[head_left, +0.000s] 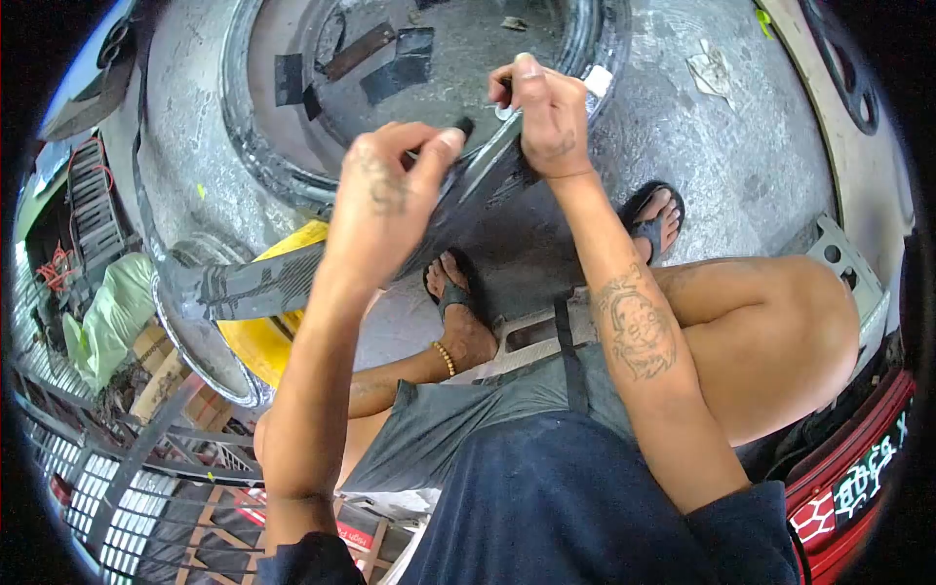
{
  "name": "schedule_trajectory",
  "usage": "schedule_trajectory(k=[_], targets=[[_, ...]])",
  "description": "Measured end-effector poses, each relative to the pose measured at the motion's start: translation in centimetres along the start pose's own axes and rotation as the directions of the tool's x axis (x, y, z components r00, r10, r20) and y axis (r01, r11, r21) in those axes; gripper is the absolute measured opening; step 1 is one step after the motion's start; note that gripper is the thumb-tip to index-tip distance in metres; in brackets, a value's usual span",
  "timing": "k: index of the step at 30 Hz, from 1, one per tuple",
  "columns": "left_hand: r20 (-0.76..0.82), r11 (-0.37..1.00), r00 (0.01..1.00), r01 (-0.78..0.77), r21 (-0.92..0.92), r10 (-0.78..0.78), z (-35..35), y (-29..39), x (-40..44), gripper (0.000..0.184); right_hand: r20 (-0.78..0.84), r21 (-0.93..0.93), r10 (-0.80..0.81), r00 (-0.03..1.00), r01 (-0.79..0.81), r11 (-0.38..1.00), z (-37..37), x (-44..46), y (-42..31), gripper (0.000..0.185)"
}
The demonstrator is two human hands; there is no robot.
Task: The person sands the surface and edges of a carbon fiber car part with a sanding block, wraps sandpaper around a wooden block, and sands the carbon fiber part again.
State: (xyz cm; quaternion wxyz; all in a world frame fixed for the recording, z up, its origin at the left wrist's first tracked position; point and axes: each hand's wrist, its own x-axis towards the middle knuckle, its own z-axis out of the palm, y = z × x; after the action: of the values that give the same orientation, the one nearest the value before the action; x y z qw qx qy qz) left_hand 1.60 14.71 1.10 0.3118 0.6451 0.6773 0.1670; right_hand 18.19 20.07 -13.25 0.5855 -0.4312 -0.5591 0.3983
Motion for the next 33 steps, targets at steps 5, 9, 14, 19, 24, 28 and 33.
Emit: schedule_trajectory(k=[5, 9, 14, 19, 24, 28, 33], targets=[[0.094, 0.988, 0.984, 0.151, 0.014, -0.152, -4.9, 0.2, -2.5, 0.036, 0.034, -0.008, 0.004, 0.999, -0.003, 1.000, -0.1, -0.2, 0.6, 0.054], [0.032, 1.000, 0.999, -0.013, 0.015, 0.012, 0.0, 0.6, -1.2, 0.032, 0.020, -0.003, 0.064, 0.998, -0.064, 0.998, 0.1, -0.1, -0.6, 0.053], [0.096, 0.982, 0.982, 0.173, -0.073, -0.165, -2.7, 2.1, -4.6, 0.020, 0.044, -0.044, 0.007, 0.999, -0.005, 0.999, -0.1, -0.1, 0.3, 0.051], [-0.008, 0.978, 0.986, -0.164, 0.130, 0.166, -0.5, 0.7, -1.3, 0.019, -0.012, 0.036, -0.007, 1.000, 0.008, 0.999, 0.4, 0.3, 0.0, 0.049], [0.063, 0.999, 0.997, 0.034, 0.000, -0.033, -0.4, 1.9, -2.4, 0.019, 0.095, -0.089, 0.017, 0.995, -0.009, 0.996, -0.6, -0.2, 0.2, 0.057], [0.026, 0.998, 0.998, -0.065, -0.005, 0.065, 0.4, -0.7, 0.8, 0.028, 0.054, -0.015, 0.005, 0.999, -0.004, 1.000, -0.2, 0.1, -0.4, 0.053], [0.037, 0.989, 0.990, 0.139, -0.048, -0.138, -4.1, 0.0, -2.0, 0.030, 0.054, -0.014, -0.004, 0.999, 0.004, 1.000, -0.2, 0.1, -0.4, 0.047]])
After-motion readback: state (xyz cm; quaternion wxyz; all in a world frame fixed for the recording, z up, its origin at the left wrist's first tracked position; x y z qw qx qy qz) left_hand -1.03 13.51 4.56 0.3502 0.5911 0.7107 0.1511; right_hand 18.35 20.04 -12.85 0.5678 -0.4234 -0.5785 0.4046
